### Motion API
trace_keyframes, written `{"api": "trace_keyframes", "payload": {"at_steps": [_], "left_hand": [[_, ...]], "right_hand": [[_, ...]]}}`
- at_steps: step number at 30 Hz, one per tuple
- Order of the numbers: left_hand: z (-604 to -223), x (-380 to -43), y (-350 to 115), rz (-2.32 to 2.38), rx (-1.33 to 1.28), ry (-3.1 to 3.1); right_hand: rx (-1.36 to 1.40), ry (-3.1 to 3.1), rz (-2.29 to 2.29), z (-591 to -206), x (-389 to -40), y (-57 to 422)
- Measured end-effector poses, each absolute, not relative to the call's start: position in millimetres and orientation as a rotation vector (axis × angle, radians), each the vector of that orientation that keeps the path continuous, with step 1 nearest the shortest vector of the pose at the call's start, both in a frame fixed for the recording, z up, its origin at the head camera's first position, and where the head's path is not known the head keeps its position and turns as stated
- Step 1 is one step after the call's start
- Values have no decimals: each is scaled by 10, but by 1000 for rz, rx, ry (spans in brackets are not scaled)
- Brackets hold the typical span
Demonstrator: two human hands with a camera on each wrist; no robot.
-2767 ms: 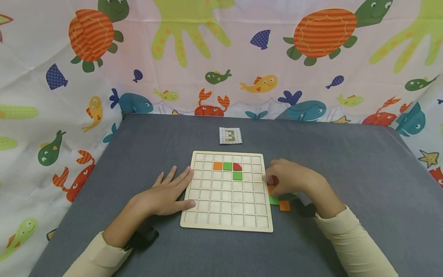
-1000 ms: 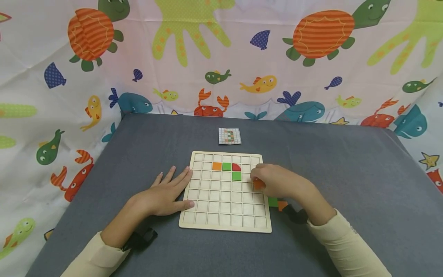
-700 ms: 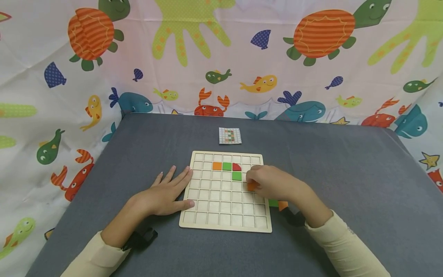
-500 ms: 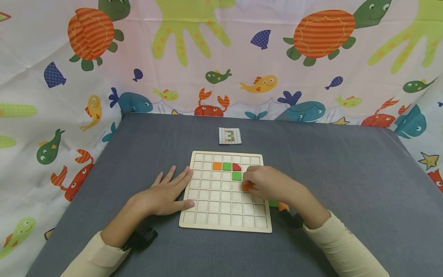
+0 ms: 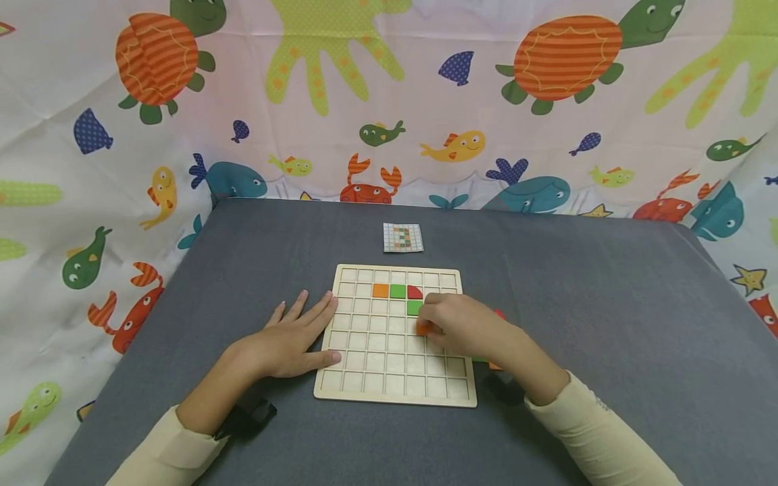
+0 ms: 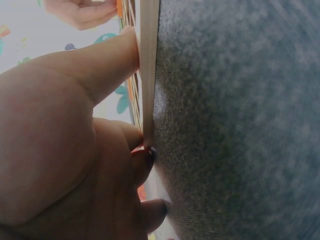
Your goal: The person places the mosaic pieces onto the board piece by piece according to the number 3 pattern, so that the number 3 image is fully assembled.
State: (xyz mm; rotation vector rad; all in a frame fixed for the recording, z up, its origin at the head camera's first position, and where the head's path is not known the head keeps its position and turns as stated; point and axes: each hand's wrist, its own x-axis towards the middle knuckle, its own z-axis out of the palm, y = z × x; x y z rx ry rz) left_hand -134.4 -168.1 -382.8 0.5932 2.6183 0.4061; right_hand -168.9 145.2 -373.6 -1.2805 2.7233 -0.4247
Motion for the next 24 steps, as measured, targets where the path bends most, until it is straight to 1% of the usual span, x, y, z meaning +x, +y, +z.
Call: {"api": "trace_keyframes", "payload": {"at_steps": [24], "left_hand": [[-3858, -1351, -1684, 400, 597, 2623]], "right_hand": [[-1272, 2802, -431, -3799, -1673, 1378]]}}
